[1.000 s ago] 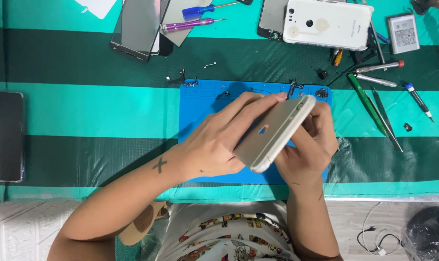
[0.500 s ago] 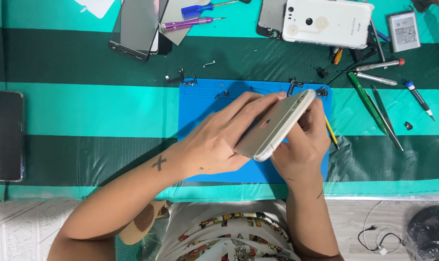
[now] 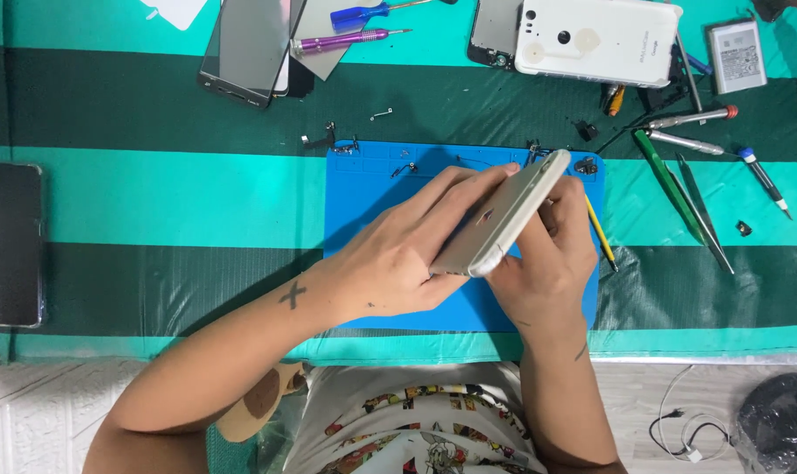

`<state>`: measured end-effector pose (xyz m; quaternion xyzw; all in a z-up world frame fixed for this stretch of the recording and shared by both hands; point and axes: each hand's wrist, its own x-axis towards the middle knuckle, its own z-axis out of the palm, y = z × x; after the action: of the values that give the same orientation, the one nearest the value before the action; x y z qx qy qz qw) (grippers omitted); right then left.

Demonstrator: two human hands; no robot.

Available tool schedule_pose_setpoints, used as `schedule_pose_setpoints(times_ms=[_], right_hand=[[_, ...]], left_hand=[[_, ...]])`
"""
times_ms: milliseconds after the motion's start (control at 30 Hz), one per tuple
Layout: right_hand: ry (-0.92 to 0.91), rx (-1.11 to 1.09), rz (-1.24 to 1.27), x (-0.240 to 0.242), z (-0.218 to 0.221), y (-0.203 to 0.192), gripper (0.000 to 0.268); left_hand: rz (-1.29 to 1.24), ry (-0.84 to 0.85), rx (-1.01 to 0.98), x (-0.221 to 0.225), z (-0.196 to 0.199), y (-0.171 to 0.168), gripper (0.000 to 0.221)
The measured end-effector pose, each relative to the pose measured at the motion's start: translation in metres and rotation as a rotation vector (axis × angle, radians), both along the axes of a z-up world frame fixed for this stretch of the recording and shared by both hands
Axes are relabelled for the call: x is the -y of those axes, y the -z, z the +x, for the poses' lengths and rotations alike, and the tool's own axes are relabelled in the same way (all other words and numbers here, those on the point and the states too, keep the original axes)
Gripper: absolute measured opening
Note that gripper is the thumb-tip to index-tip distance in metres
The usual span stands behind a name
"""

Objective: Disassembling and repairing the internal components of a mobile phone using precision tools on a repair mat.

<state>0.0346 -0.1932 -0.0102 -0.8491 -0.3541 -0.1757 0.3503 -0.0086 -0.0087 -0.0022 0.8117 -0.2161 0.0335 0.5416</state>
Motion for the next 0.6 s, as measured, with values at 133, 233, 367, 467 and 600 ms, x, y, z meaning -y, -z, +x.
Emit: schedule_pose_setpoints(times_ms=[133, 233, 367, 467, 600], right_hand=[[0.022, 0.070, -0.037, -0.0011, 0.0018, 0.0000, 0.021], [-0.029, 0.005, -0.021, -0.0028, 0.0030, -0.0036, 0.038], [-0.059, 0.011, -0.002, -0.0040, 0.0034, -0.0034, 0.029], [-0.065, 0.029, 0.027, -0.0051, 0.0026, -0.0054, 0.012], [-0.064, 0.038, 0.023, -0.0061, 0.0032, -0.0029, 0.005]], left_hand=[[-0.032, -0.004, 0.006, 0.0003, 0.0008, -0.0004, 0.069], [-0.050, -0.001, -0.041, -0.0001, 0.0012, -0.0032, 0.072], [-0.097, 0.009, -0.044, -0.0018, 0.0012, -0.0065, 0.068], [-0.124, -0.006, -0.042, -0.0034, 0.0007, -0.0056, 0.067], [-0.131, -0.035, -0.028, -0.0030, 0.0011, -0.0019, 0.064]])
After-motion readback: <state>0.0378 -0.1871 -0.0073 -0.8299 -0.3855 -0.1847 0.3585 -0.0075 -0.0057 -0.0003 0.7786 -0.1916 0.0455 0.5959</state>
